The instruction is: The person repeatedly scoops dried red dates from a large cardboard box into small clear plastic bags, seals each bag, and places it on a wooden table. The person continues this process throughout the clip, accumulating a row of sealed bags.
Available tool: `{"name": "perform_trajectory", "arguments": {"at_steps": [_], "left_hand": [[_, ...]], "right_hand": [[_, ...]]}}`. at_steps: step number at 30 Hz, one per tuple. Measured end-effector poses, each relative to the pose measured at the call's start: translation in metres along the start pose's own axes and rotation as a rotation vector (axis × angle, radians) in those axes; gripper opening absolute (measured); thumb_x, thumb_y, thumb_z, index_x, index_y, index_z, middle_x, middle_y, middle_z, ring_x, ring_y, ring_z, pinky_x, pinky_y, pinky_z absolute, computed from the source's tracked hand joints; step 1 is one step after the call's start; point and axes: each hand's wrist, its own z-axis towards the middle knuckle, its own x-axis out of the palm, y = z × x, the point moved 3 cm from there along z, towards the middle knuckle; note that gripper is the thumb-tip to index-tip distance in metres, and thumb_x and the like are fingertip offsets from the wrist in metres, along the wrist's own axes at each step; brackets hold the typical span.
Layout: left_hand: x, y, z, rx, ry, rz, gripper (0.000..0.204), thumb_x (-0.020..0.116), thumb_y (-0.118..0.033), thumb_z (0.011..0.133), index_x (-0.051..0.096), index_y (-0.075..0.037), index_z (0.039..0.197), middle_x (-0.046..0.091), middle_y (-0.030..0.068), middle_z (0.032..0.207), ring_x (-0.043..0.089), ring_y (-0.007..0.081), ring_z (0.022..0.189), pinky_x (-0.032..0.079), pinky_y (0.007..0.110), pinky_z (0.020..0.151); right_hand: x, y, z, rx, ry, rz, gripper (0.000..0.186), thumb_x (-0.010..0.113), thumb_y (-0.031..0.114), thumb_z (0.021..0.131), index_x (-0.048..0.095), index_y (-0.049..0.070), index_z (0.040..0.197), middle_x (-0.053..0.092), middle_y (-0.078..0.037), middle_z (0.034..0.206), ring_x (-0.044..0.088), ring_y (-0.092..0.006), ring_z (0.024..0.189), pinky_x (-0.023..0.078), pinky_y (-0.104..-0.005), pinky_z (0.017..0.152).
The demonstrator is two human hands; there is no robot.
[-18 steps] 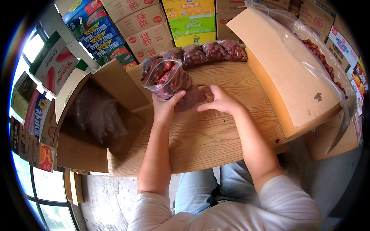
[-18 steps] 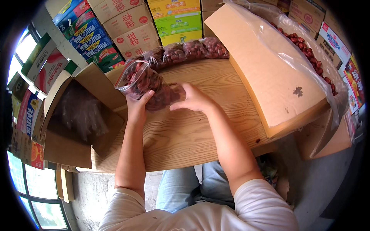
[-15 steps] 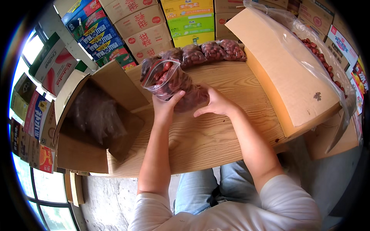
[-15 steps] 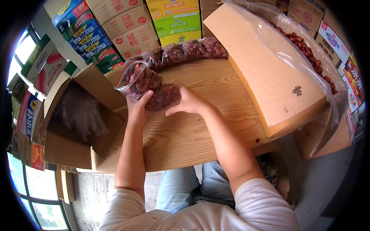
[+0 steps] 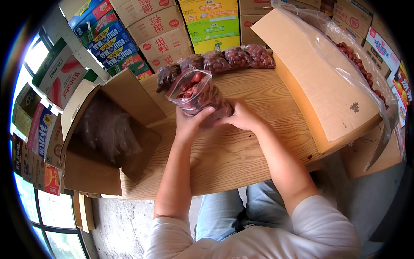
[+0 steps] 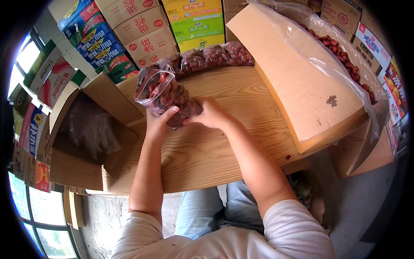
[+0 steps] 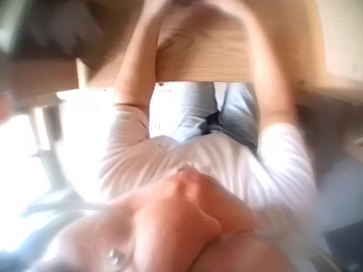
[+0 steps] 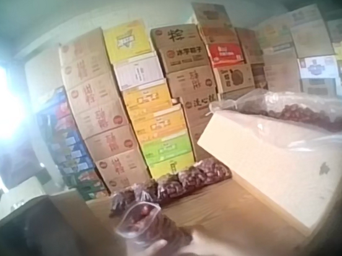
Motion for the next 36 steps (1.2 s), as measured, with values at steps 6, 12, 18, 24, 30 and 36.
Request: {"name": "perform_trajectory", "arguments": {"at_steps": [6, 12, 18, 24, 30, 36], "left_hand": [[-0.002, 0.005, 0.0, -0.042, -0.046, -0.015, 0.065, 0.083, -0.004, 0.069, 0.05, 0.001, 0.125, 0.061, 0.0092, 0.118, 0.061, 0.0176, 0.105, 0.048, 0.032, 0.092], [0.0, 0.011, 0.0, -0.088, -0.003, 0.083, 0.073, 0.086, -0.007, 0.065, 0.047, 0.001, 0.126, 0.06, 0.0103, 0.119, 0.059, 0.018, 0.108, 0.048, 0.033, 0.095], [-0.001, 0.016, 0.002, 0.0, 0.056, 0.036, 0.092, 0.092, -0.013, 0.058, 0.039, -0.001, 0.132, 0.053, 0.0122, 0.127, 0.055, 0.0202, 0.115, 0.047, 0.035, 0.098], [0.0, 0.007, 0.001, 0.013, 0.039, 0.061, 0.084, 0.09, -0.009, 0.061, 0.043, 0.0, 0.129, 0.055, 0.0119, 0.124, 0.056, 0.0201, 0.113, 0.048, 0.034, 0.096], [-0.004, 0.008, 0.0, -0.039, -0.094, 0.068, 0.071, 0.086, -0.004, 0.066, 0.047, 0.0, 0.125, 0.059, 0.0105, 0.119, 0.058, 0.0184, 0.108, 0.049, 0.032, 0.092], [-0.002, 0.005, 0.0, 0.0, -0.08, 0.024, 0.073, 0.087, -0.006, 0.065, 0.047, -0.001, 0.125, 0.057, 0.0103, 0.121, 0.057, 0.0188, 0.11, 0.048, 0.032, 0.094]], "right_hand": [[0.001, 0.008, -0.004, -0.054, -0.014, 0.129, 0.052, 0.087, 0.012, 0.066, 0.062, 0.002, 0.11, 0.068, -0.006, 0.104, 0.061, -0.015, 0.097, 0.048, -0.0329, 0.089], [-0.001, 0.005, 0.001, -0.093, -0.055, 0.321, 0.042, 0.084, 0.01, 0.07, 0.062, 0.002, 0.105, 0.067, -0.004, 0.099, 0.061, -0.0134, 0.094, 0.049, -0.0325, 0.086], [-0.003, 0.0, 0.002, -0.089, -0.1, 0.314, 0.037, 0.083, 0.01, 0.071, 0.063, 0.002, 0.1, 0.067, -0.003, 0.095, 0.061, -0.0102, 0.086, 0.05, -0.027, 0.076], [-0.005, -0.006, 0.001, -0.054, -0.087, 0.183, 0.033, 0.083, 0.014, 0.072, 0.064, 0.001, 0.096, 0.067, -0.003, 0.094, 0.06, -0.0097, 0.084, 0.048, -0.0265, 0.072], [-0.007, 0.004, -0.001, -0.118, -0.144, 0.128, 0.038, 0.083, 0.02, 0.074, 0.066, 0.001, 0.103, 0.068, -0.006, 0.097, 0.061, -0.0123, 0.087, 0.048, -0.0282, 0.08], [-0.018, -0.006, 0.001, 0.023, -0.156, 0.345, 0.025, 0.078, 0.016, 0.078, 0.068, 0.002, 0.095, 0.069, -0.005, 0.094, 0.061, -0.0122, 0.086, 0.047, -0.0289, 0.079]]}}
